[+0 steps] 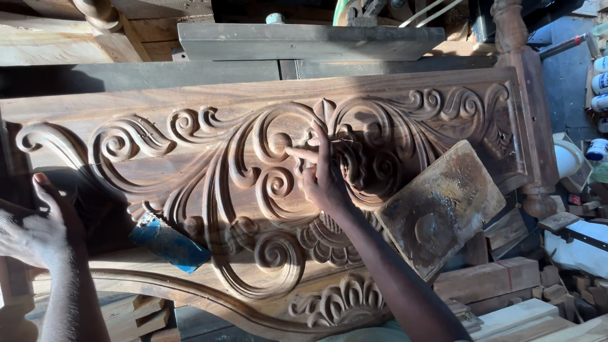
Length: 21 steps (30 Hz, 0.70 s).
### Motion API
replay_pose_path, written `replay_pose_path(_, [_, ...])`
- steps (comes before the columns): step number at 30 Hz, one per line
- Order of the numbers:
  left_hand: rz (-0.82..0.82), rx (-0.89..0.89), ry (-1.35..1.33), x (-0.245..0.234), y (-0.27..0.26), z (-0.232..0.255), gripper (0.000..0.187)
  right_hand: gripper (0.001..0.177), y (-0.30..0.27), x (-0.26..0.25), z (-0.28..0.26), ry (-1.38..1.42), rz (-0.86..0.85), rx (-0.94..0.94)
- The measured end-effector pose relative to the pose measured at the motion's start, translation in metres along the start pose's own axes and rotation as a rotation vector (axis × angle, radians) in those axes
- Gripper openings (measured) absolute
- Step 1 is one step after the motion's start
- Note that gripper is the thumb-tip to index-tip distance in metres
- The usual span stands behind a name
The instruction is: The person sands the intricate floral carvings on a large wooden headboard, using a handheld sanding block to reach the curved surfaces and edges.
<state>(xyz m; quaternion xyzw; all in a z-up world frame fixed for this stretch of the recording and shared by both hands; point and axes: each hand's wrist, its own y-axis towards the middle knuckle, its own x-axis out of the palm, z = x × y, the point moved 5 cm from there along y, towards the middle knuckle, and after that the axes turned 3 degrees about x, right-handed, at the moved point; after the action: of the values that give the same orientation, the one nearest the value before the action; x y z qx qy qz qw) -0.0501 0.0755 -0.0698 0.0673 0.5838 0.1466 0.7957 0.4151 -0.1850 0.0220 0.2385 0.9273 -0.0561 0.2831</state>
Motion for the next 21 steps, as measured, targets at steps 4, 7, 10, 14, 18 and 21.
replay_pose_path(4, [-0.151,-0.118,-0.057,-0.020,-0.011,0.015,0.095,0.093,-0.002,-0.003,-0.010,-0.125,0.085,-0.074])
replay_pose_path(7, [-0.169,-0.156,-0.092,-0.039,-0.007,0.036,0.095,0.090,0.008,0.004,-0.011,-0.101,0.052,0.008])
replay_pose_path(10, [-0.174,-0.145,-0.077,-0.046,-0.005,0.042,0.094,0.093,0.011,0.003,-0.016,-0.191,0.081,-0.032])
replay_pose_path(14, [-0.261,-0.203,-0.071,-0.021,-0.011,0.020,0.098,0.088,0.011,-0.005,-0.024,-0.245,0.083,-0.115])
replay_pose_path(18, [-0.135,-0.080,-0.023,-0.006,-0.008,0.002,0.094,0.068,0.013,-0.006,-0.038,-0.474,0.143,-0.179])
replay_pose_path(21, [-0.108,-0.077,-0.028,0.001,-0.009,-0.005,0.091,0.059,0.014,-0.007,-0.041,-0.456,0.135,-0.116])
